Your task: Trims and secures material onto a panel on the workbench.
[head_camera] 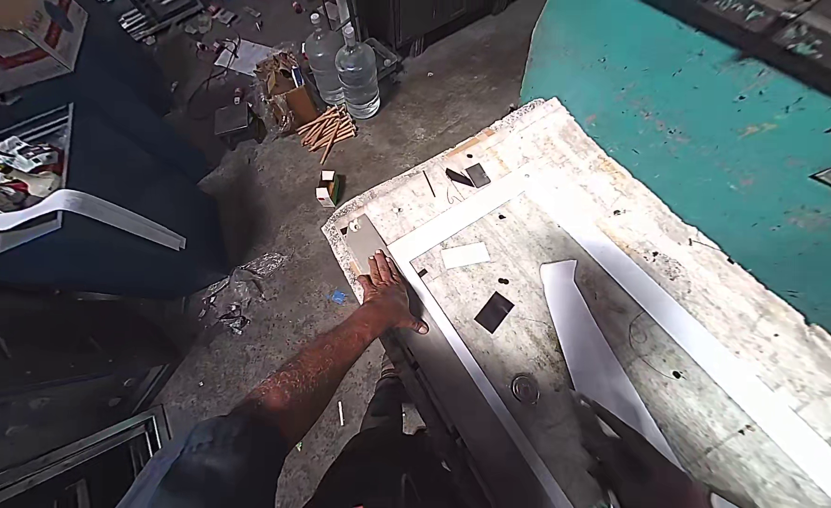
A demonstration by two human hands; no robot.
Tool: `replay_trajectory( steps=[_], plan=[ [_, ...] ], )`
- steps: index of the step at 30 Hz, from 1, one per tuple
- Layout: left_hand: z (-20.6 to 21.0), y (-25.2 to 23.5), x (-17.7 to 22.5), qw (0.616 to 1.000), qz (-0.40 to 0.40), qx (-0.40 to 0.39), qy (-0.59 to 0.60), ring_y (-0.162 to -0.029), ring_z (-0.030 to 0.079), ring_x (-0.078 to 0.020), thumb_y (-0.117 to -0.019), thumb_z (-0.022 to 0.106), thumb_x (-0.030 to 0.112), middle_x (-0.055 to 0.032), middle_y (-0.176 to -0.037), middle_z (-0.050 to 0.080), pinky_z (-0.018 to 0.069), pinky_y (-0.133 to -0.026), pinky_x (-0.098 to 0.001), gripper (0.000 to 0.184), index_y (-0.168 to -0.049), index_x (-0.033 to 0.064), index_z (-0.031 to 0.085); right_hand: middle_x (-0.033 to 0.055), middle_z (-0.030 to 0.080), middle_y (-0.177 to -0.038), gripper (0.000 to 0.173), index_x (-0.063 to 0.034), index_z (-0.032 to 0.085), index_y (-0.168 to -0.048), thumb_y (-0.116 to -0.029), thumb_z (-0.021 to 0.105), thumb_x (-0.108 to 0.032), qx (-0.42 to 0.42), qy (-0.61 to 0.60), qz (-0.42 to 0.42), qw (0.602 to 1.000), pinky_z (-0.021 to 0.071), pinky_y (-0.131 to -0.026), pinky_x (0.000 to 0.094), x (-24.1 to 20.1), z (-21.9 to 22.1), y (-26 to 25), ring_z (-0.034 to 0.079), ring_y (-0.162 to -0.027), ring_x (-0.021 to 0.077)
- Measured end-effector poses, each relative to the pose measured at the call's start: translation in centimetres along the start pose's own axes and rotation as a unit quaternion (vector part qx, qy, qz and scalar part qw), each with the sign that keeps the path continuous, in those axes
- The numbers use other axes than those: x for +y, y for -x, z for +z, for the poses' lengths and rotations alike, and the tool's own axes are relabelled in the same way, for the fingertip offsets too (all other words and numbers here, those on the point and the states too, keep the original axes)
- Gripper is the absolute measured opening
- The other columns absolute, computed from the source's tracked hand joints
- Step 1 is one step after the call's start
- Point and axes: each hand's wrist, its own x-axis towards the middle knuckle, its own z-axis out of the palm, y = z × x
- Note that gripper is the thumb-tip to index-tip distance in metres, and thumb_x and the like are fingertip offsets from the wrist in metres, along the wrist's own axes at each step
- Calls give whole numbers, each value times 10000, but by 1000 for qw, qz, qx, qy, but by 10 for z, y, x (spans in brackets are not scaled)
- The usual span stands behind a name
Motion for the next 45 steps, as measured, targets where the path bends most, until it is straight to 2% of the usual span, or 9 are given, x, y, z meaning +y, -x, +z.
replay_trajectory(
  steps=[2,3,4,8,11,15,24,36,45],
  plan=[
    [1,1,-1,1000,0,3,5,-1558,-97,-484,-477,787,874,-310,-1648,-230,166,-1179,-715,1722,-1588,-53,-147,80,758,-852,465,-105,664,-1375,-973,540,-301,55,80,-140,985,596,-592,467,-39,37,-69,705,-626,208],
    [1,1,-1,1000,-1,1,8,-1559,-107,-477,-476,790,871,-306,-1647,-236,156,-1182,-714,1723,-1589,-49,-150,78,754,-832,459,-126,681,-1366,-966,528,-290,71,84,-198,974,580,-571,455,-58,56,-101,683,-598,205],
    [1,1,-1,1000,-2,-2,10,-1559,-117,-471,-476,793,868,-302,-1647,-243,151,-1184,-714,1726,-1587,-46,-159,94,760,-865,437,-143,675,-1382,-986,530,-259,63,83,-234,967,593,-603,462,-78,71,-129,696,-632,222],
    [1,0,-2,1000,-2,-2,21,-1556,-132,-472,-486,802,853,-302,-1643,-252,152,-1173,-731,1717,-1586,-50,-158,104,766,-1131,410,-164,646,-1418,-1045,509,-267,1,136,-278,951,577,-924,445,-157,116,-210,742,-990,264],
    [0,-1,-2,1000,5,-2,30,-1554,-141,-475,-490,800,850,-306,-1640,-256,130,-1177,-735,1712,-1585,-54,-157,128,733,-1219,431,-152,609,-1451,-1055,475,-257,-50,171,-264,948,536,-1000,465,-192,137,-242,707,-1111,292],
    [1,-1,-4,999,16,-7,35,-1546,-169,-479,-524,797,836,-311,-1632,-271,118,-1170,-749,1685,-1582,-50,-169,131,720,-1247,442,-178,585,-1474,-1065,430,-237,-84,215,-251,940,532,-1000,482,-213,154,-258,692,-1142,311],
    [1,0,-6,999,22,-1,36,-1559,-122,-470,-518,796,837,-312,-1646,-233,150,-1177,-725,1676,-1593,-53,-131,147,707,-1247,447,-206,563,-1494,-1073,418,-255,-102,233,-239,937,535,-967,518,-223,160,-267,680,-1144,335],
    [2,-4,-3,999,24,-18,27,-1547,-147,-491,-539,785,843,-312,-1636,-257,103,-1152,-769,1673,-1582,-38,-181,182,698,-1187,456,-144,523,-1518,-1074,426,-190,-143,235,-264,924,532,-963,527,-228,162,-272,675,-1114,356],
    [2,-5,-5,999,32,-13,23,-1546,-152,-489,-543,764,861,-319,-1631,-264,66,-1182,-730,1672,-1578,-51,-180,175,710,-1146,438,-131,553,-1491,-1074,440,-202,-117,221,-285,925,542,-942,518,-222,166,-271,689,-1079,345]
  ],
)
